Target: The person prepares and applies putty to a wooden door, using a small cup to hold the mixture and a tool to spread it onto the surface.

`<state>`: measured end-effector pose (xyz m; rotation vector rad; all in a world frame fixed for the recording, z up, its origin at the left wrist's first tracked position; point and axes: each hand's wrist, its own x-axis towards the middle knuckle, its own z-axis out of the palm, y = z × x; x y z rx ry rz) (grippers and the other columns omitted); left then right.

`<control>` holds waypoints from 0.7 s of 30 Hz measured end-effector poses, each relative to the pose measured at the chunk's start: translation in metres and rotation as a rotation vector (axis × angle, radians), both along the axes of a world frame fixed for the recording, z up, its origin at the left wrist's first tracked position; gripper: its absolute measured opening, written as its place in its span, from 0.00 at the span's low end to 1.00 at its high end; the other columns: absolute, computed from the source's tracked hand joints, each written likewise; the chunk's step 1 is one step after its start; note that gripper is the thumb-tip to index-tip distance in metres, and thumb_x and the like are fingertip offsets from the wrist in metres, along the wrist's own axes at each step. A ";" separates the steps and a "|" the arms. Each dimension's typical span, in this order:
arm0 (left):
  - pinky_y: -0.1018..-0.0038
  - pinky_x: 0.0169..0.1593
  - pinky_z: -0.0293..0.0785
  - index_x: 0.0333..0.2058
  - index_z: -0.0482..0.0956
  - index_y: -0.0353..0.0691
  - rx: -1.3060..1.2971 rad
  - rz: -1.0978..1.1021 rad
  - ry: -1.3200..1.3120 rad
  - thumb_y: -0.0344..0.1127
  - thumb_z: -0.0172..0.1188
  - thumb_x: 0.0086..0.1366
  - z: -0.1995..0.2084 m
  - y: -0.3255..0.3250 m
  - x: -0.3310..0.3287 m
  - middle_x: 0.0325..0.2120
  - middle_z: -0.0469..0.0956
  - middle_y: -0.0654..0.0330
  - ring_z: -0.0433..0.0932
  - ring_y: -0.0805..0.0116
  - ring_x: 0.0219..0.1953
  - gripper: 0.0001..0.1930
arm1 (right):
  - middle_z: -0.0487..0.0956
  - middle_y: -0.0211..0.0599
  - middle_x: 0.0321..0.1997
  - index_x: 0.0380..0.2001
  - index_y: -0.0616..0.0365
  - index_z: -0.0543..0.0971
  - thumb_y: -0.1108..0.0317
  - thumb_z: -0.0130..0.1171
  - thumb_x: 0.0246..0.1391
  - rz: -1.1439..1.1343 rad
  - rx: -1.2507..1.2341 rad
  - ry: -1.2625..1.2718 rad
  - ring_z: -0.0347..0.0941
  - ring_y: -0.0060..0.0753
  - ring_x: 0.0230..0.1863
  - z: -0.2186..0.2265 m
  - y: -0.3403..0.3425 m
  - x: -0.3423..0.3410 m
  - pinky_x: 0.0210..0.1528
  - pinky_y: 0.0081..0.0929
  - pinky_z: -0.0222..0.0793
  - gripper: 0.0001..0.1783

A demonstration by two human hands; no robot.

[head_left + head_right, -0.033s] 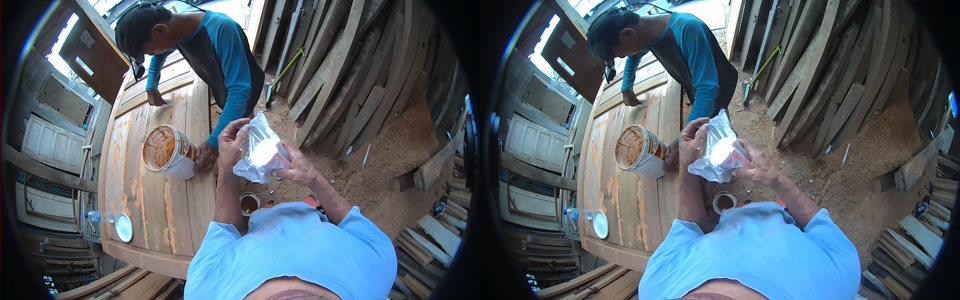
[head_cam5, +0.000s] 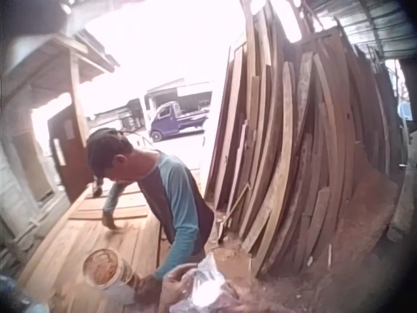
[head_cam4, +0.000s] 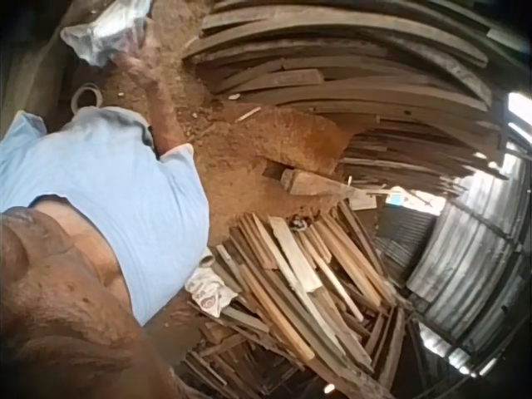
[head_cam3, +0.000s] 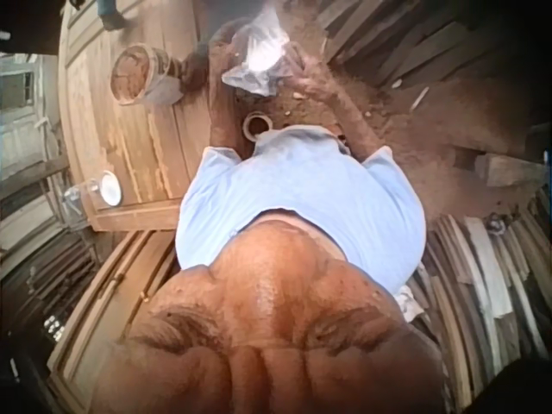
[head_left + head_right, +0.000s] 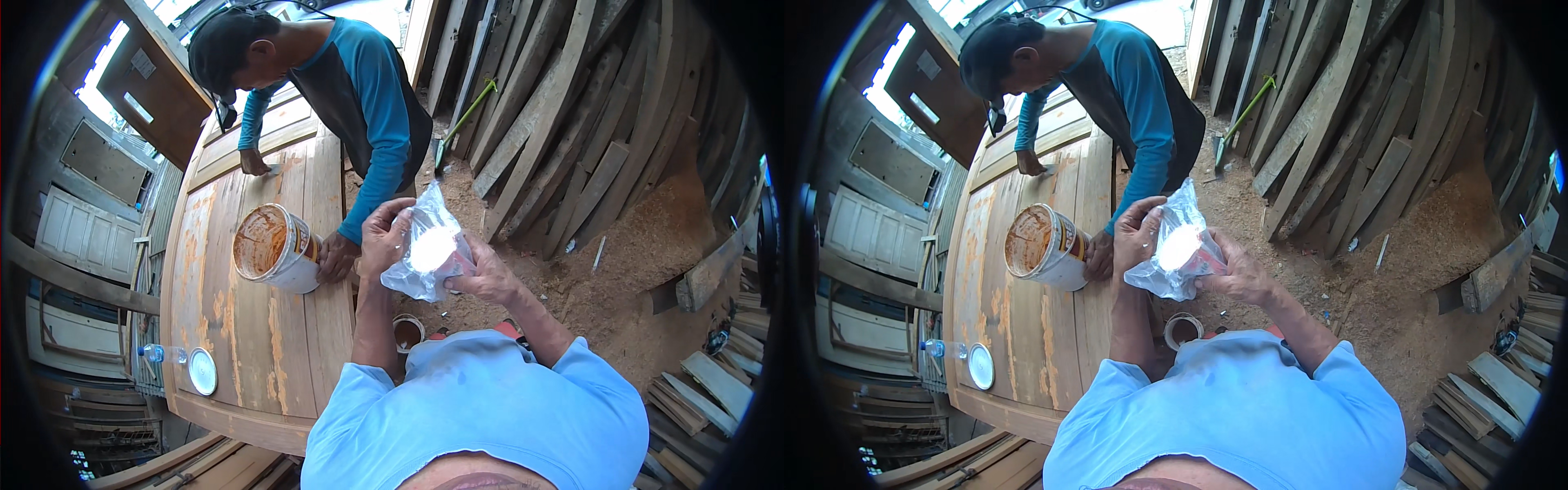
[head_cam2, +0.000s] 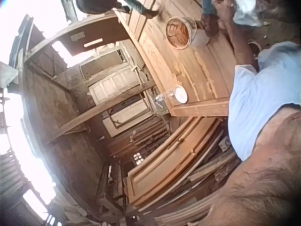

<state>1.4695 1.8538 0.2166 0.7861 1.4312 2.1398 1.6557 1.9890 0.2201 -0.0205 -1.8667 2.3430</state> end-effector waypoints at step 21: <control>0.77 0.40 0.71 0.37 0.75 0.36 -0.136 0.403 0.275 0.42 0.58 0.75 -0.036 -0.009 0.009 0.32 0.73 0.64 0.72 0.78 0.35 0.13 | 0.73 0.34 0.62 0.69 0.61 0.60 0.69 0.74 0.53 0.147 -0.419 0.053 0.70 0.27 0.64 0.005 -0.016 -0.005 0.68 0.32 0.66 0.45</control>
